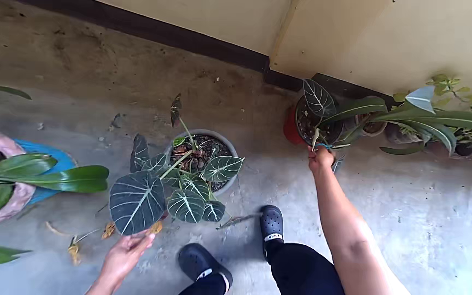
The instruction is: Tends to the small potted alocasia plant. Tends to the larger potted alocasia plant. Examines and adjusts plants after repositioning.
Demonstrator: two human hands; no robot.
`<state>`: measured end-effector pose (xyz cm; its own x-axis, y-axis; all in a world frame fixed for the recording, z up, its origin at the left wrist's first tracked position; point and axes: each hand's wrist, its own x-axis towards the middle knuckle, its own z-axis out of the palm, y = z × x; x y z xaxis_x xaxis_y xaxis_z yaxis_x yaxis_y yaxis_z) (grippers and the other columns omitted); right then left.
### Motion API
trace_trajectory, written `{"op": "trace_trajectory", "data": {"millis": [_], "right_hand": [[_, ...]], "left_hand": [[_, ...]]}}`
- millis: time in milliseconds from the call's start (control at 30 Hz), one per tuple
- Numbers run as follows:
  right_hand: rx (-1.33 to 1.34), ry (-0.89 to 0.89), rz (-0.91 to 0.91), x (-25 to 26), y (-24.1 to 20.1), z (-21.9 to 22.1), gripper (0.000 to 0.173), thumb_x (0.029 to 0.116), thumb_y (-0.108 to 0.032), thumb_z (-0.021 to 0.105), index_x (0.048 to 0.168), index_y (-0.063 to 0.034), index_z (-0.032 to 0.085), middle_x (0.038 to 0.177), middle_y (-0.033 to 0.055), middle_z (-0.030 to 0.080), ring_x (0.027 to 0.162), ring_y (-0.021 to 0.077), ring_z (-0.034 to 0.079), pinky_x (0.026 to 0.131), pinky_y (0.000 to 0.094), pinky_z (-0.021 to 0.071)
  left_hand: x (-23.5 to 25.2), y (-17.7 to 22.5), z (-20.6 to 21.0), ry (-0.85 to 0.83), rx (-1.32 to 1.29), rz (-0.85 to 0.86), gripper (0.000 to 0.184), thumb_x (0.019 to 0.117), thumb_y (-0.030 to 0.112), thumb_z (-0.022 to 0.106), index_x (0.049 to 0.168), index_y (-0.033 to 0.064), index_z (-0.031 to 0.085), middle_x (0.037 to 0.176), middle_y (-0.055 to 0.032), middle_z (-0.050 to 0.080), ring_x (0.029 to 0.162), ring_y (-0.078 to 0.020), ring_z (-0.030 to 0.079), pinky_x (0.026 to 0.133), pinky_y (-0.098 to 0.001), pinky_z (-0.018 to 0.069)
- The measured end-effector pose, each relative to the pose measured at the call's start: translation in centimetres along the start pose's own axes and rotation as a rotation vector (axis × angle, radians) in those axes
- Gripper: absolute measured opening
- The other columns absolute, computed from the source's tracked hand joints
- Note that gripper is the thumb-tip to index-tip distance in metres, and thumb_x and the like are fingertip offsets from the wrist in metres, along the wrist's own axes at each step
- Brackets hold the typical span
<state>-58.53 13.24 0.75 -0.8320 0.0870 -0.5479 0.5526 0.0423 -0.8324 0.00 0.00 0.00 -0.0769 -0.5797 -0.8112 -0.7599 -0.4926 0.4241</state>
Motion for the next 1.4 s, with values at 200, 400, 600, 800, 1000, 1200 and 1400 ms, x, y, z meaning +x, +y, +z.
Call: {"op": "trace_trajectory", "data": {"millis": [200,400,600,800,1000,1200,1400], "right_hand": [[-0.084,0.114,0.202,-8.3,4.5,-9.2,0.055,0.1007,-0.002,0.060,0.147,-0.0086,0.031,0.105,0.0156,0.058,0.069,0.0189,0.058,0.057,0.0338,0.0518],[-0.250,0.156,0.520,-17.1,7.8,-17.1,0.047,0.1040,-0.009,0.060,0.143,-0.0021,0.036,0.098,0.0156,0.059,0.065,0.0171,0.060,0.056,0.0305,0.0532],[-1.158,-0.264,0.705,-22.7,3.1,-25.7,0.032,0.0997,-0.026,0.066,0.123,-0.0031,0.064,0.089,0.0104,0.069,0.064,0.0174,0.064,0.059,0.0335,0.0534],[-1.909,-0.951,0.539,-20.3,-5.9,-28.2,0.045,0.0900,-0.037,0.073,0.125,-0.0088,0.068,0.121,0.0217,0.069,0.113,0.0412,0.066,0.093,0.0656,0.0511],[-1.847,-1.312,0.335,-18.3,-11.8,-27.2,0.042,0.0932,-0.031,0.071,0.131,-0.0129,0.066,0.112,0.0189,0.071,0.108,0.0380,0.068,0.094,0.0603,0.0514],[-1.989,-1.446,0.100,-15.4,-15.1,-31.3,0.042,0.1031,-0.016,0.055,0.144,-0.0036,0.055,0.132,0.0249,0.063,0.121,0.0419,0.063,0.100,0.0574,0.0517],[-1.918,-1.576,-0.102,-10.3,-17.9,-33.3,0.061,0.1007,0.000,0.047,0.160,-0.0078,0.036,0.154,0.0191,0.049,0.132,0.0367,0.058,0.109,0.0523,0.0478]], "left_hand": [[-12.9,-6.1,-3.9,0.040,0.114,-0.296,0.042,0.1010,0.015,0.066,0.138,-0.0008,0.055,0.120,-0.0243,0.067,0.102,-0.0309,0.069,0.090,-0.0517,0.0553],[-20.4,-1.4,-1.1,0.006,0.026,-0.298,0.037,0.1006,0.012,0.067,0.134,-0.0005,0.057,0.113,-0.0190,0.070,0.097,-0.0235,0.071,0.085,-0.0428,0.0579],[-23.2,5.7,4.8,-0.113,0.003,-0.226,0.036,0.1034,0.013,0.063,0.136,-0.0005,0.056,0.116,-0.0184,0.070,0.101,-0.0236,0.071,0.089,-0.0413,0.0583],[-26.5,10.1,13.2,-0.284,0.095,-0.110,0.032,0.1025,0.016,0.064,0.128,-0.0033,0.063,0.119,-0.0204,0.070,0.109,-0.0277,0.070,0.101,-0.0452,0.0542],[-33.1,14.1,27.7,-0.583,-0.033,-0.283,0.043,0.1060,0.036,0.058,0.134,0.0032,0.062,0.116,-0.0133,0.071,0.101,-0.0213,0.069,0.092,-0.0399,0.0553],[-36.6,17.4,41.9,-0.327,-0.400,-0.291,0.028,0.1076,0.024,0.057,0.113,-0.0015,0.067,0.093,-0.0091,0.068,0.075,-0.0124,0.065,0.072,-0.0294,0.0565],[-34.1,19.9,46.5,-0.233,-0.174,-0.026,0.034,0.1082,0.025,0.051,0.113,-0.0040,0.069,0.098,-0.0153,0.072,0.086,-0.0203,0.073,0.086,-0.0394,0.0600]]}}
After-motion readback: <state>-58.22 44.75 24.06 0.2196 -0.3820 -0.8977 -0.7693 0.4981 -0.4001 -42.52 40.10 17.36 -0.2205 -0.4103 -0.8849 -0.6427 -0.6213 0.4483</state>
